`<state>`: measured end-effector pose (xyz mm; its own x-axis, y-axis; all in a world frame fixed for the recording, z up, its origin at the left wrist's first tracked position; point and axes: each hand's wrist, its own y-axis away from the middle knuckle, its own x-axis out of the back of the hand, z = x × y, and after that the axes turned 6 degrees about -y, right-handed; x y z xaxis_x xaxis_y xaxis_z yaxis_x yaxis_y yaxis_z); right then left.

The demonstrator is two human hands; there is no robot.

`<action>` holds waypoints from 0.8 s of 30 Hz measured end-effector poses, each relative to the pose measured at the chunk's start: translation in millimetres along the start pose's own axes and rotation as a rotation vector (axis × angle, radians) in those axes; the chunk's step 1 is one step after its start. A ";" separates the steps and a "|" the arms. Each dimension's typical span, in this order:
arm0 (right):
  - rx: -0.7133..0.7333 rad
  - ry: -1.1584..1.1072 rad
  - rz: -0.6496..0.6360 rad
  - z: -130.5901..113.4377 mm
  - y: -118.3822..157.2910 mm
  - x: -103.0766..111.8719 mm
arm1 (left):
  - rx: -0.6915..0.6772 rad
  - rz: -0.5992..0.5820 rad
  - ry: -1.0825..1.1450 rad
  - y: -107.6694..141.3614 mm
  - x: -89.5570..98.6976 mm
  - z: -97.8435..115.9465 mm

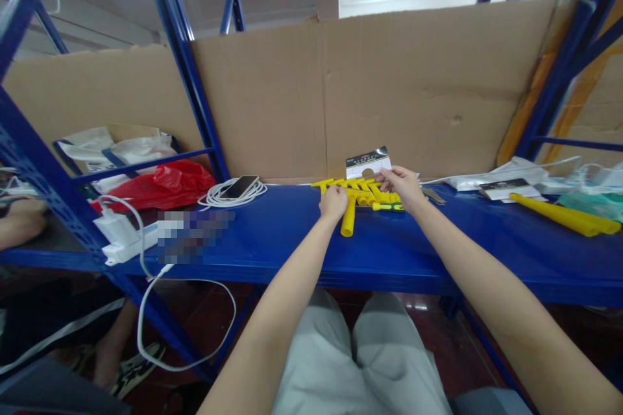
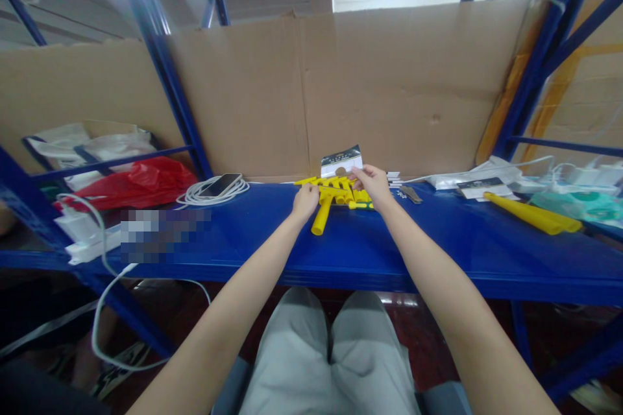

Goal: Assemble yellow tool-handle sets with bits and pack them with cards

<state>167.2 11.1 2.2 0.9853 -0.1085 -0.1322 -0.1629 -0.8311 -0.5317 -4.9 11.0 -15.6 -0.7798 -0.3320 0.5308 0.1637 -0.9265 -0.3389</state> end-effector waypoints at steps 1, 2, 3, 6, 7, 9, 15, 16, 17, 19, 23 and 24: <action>0.002 0.013 0.016 1.1 -1.2 1.7 | -0.017 -0.006 -0.119 0.7 -1.3 -2.7; -0.001 0.022 0.027 2.0 -2.2 3.1 | -0.039 -0.027 -0.192 1.2 -2.6 -5.1; -0.008 0.026 0.036 2.7 -2.8 4.0 | -0.054 -0.055 -0.233 1.5 -4.0 -7.2; -0.027 0.020 0.044 3.8 -2.8 3.7 | -0.047 -0.153 -0.224 0.0 -9.3 -11.8; -0.029 0.016 0.041 3.9 -2.3 3.0 | -0.037 -0.186 -0.205 -1.3 -11.4 -13.0; -0.028 0.009 0.027 3.8 -1.3 1.1 | -0.017 -0.230 -0.147 -4.0 -16.2 -15.2; -0.054 -0.015 0.024 3.3 -0.8 -0.7 | 0.105 -0.205 0.134 -4.1 -24.9 -13.9; -0.057 -0.021 0.030 3.1 -0.9 -0.5 | 0.139 -0.208 0.197 -3.2 -24.1 -11.6; -0.060 -0.025 0.035 2.9 -1.0 -0.2 | 0.177 -0.216 0.274 -2.5 -22.7 -9.0; -0.065 -0.031 0.036 2.3 -1.0 0.3 | 0.219 -0.227 0.441 -2.3 -18.5 -3.3; -0.071 -0.048 0.024 0.9 -0.8 0.8 | 0.303 -0.111 0.776 -7.6 -10.3 2.5; -0.071 -0.052 0.019 0.6 -0.7 0.8 | 0.343 -0.069 0.838 -9.7 -9.4 2.2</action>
<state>168.0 11.9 1.9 0.9778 -0.0974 -0.1855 -0.1751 -0.8662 -0.4681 2.2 22.7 -15.6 -0.9567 -0.1602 -0.2432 0.1666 -0.9860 -0.0058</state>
